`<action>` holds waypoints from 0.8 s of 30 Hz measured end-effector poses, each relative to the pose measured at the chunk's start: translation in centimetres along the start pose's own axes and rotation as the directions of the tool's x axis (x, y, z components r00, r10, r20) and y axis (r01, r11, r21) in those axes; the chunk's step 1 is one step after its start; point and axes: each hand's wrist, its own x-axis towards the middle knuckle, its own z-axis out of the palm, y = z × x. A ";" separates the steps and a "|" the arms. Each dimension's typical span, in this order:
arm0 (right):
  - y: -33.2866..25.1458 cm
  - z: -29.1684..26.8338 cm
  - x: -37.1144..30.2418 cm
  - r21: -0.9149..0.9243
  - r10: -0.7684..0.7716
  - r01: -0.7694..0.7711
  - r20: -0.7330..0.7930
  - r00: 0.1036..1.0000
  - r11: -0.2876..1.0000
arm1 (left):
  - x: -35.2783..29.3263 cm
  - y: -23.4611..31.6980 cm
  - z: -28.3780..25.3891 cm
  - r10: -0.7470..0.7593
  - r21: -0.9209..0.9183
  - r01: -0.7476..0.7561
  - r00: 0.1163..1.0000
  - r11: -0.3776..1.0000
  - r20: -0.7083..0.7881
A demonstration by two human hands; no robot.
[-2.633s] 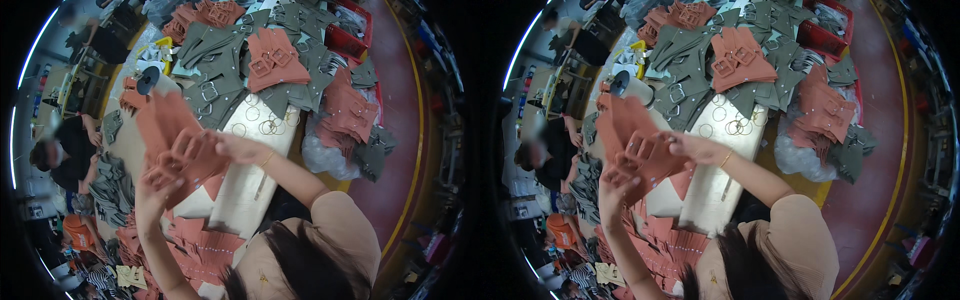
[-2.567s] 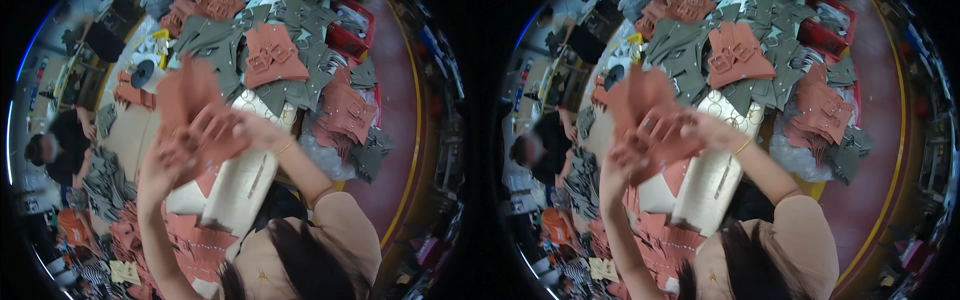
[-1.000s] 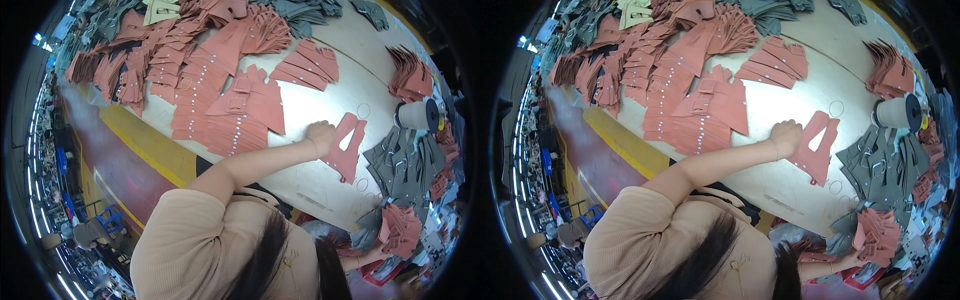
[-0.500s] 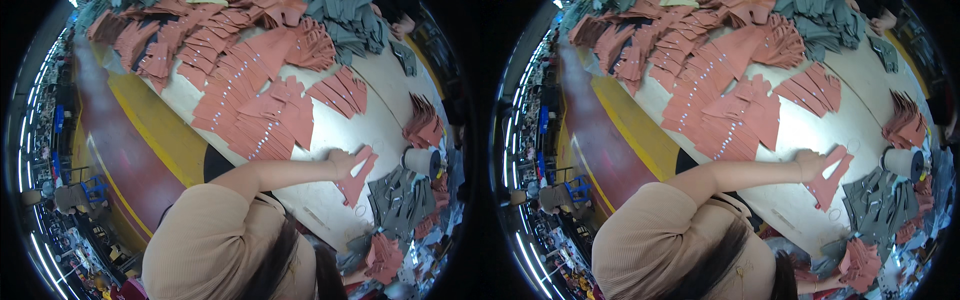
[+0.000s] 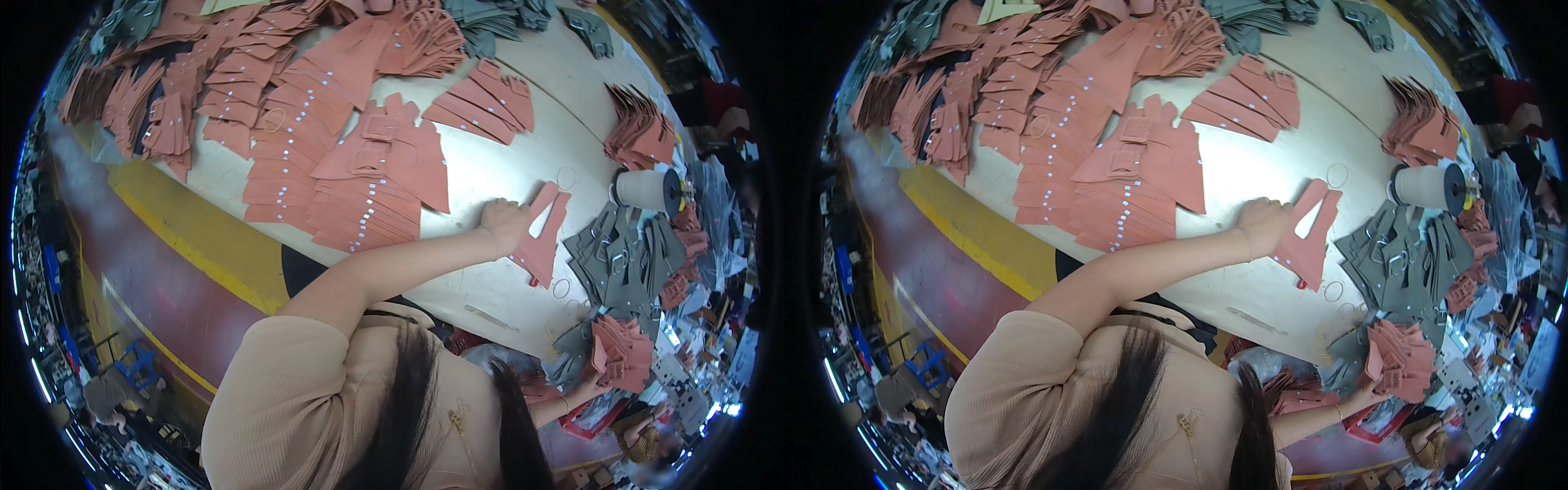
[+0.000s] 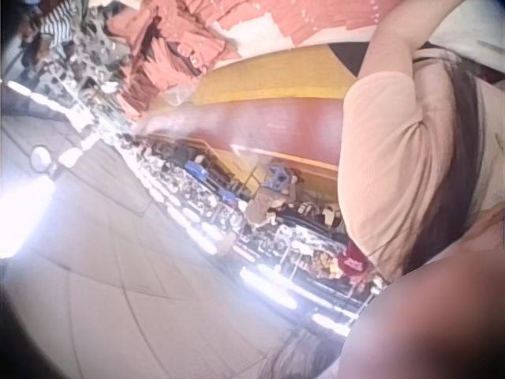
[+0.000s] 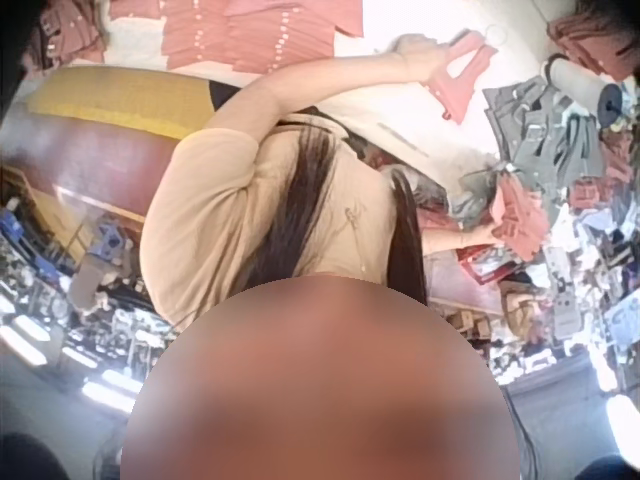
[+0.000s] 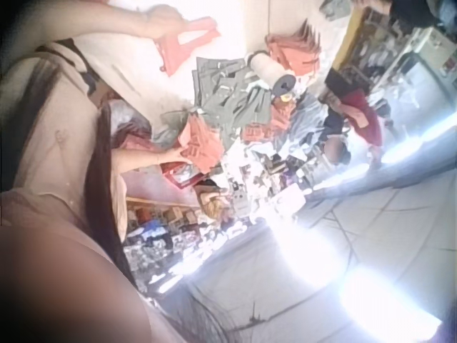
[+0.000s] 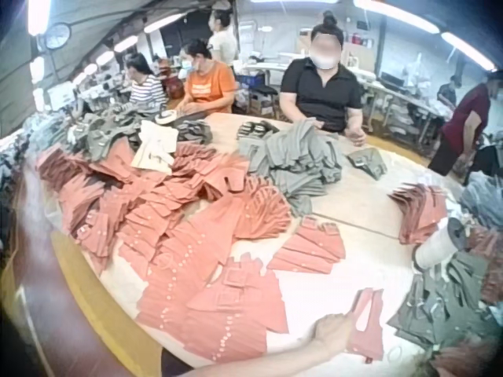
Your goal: The person repeatedly picks up pink fabric pieces from a table, aligns them, and stacks them into neat piles. The person also moves some pieces aside to reach others and occasionally adjusts the stacks. Other workers are visible in the background handling similar materials.
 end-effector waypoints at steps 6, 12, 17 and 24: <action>-0.1 -0.5 0.1 0.033 0.022 -0.023 0.023 0.999 0.999 | 0.0 -0.1 -0.1 0.025 0.002 -0.025 1.000 1.000 -0.005; -1.0 -0.3 -0.7 0.079 0.027 -0.028 0.021 0.999 0.996 | 0.2 -0.2 -0.2 0.035 0.009 -0.035 0.999 0.999 -0.005; -1.9 0.1 -1.3 0.125 0.034 -0.036 0.020 0.999 0.992 | 0.3 -0.2 -0.4 0.038 0.000 -0.038 0.999 0.999 0.026; -1.9 0.0 -1.3 0.143 0.066 -0.069 0.021 0.998 0.987 | 0.4 -0.4 -0.6 0.044 -0.023 -0.043 0.998 0.999 0.049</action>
